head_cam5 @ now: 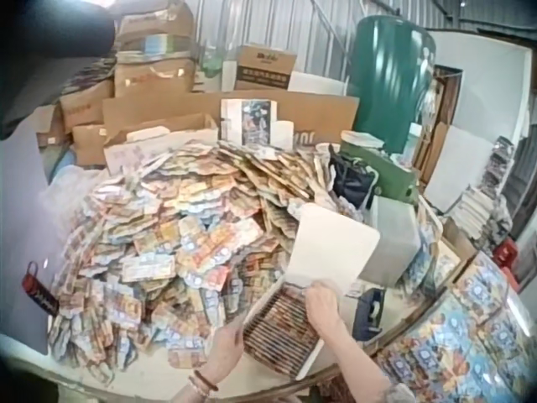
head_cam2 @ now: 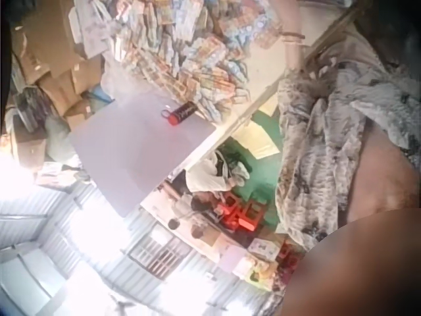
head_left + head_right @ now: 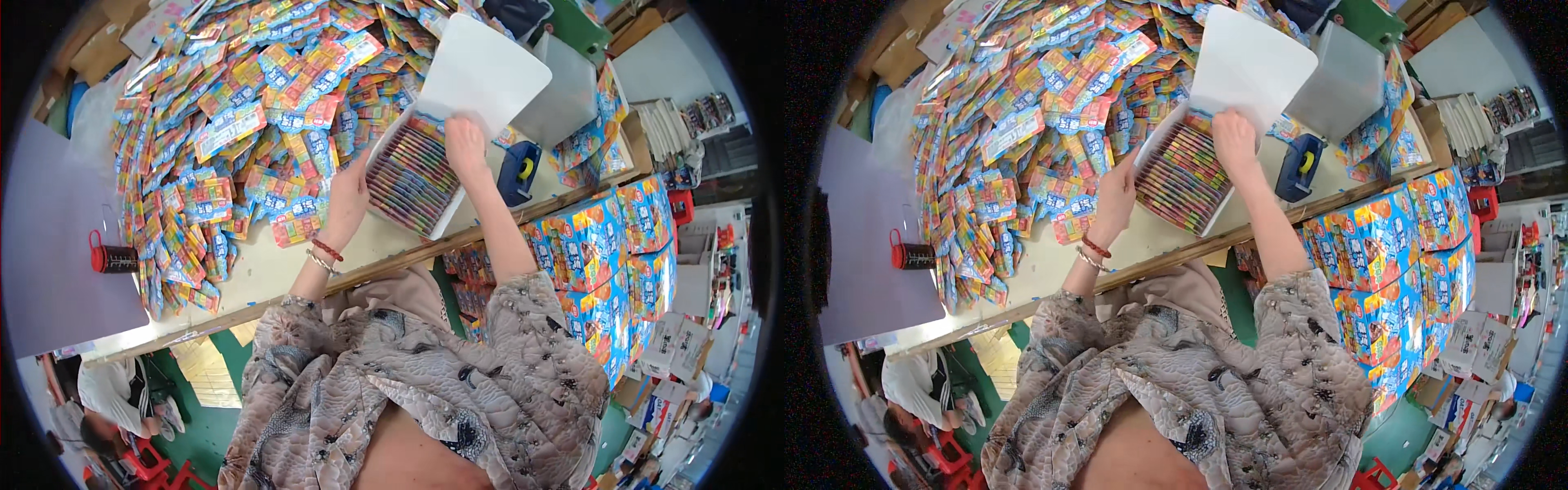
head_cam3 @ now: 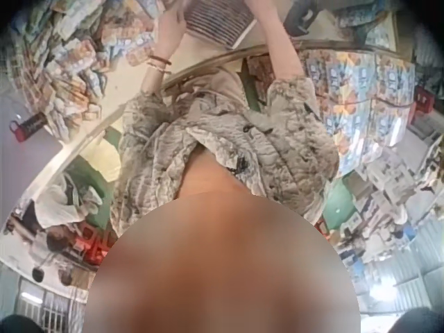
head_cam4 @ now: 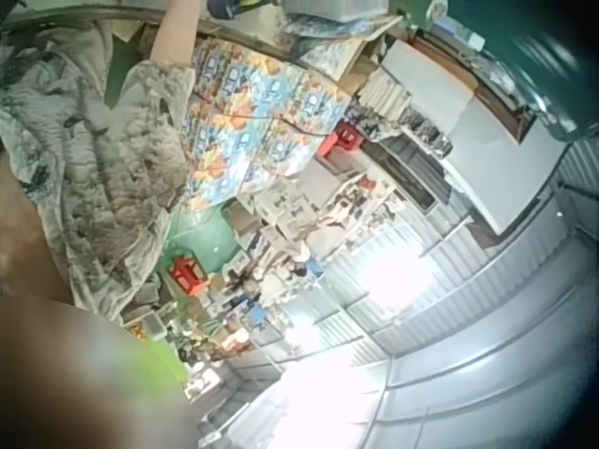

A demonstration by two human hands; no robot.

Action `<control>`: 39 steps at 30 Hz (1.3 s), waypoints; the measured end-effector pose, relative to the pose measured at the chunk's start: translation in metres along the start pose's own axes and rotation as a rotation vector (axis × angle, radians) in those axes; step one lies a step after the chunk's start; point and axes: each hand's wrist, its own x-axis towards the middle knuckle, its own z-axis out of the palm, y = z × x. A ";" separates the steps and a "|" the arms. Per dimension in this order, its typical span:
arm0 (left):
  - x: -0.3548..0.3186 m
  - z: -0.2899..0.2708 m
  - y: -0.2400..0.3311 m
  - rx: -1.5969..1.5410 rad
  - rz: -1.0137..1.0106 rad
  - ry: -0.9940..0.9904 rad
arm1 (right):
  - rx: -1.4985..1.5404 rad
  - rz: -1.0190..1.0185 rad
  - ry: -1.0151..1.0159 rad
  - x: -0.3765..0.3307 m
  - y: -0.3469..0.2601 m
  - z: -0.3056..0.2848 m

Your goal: Pack small colorful toy packets into cardboard display boxes.

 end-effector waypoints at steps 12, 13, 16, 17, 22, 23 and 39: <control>-0.002 -0.015 0.001 0.049 -0.121 -0.016 | 0.091 -0.546 0.113 0.054 -0.021 -0.017; -0.001 -0.010 -0.011 -0.028 0.063 0.066 | 0.039 -0.794 0.249 0.069 -0.020 -0.009; 0.000 -0.009 -0.024 -0.088 0.268 0.104 | -0.023 -0.948 0.085 0.080 -0.011 0.001; 0.001 -0.012 -0.027 -0.036 0.289 0.028 | -0.052 -0.984 0.058 0.078 -0.007 0.003; 0.004 -0.029 -0.028 0.190 0.441 -0.139 | -0.165 -1.063 -0.042 0.064 -0.002 0.006; 0.005 -0.030 -0.027 0.184 0.441 -0.141 | -0.180 -1.066 -0.050 0.063 -0.003 0.006; -0.006 -0.032 -0.033 0.115 0.374 -0.263 | 0.050 -0.806 -1.145 0.159 -0.044 0.006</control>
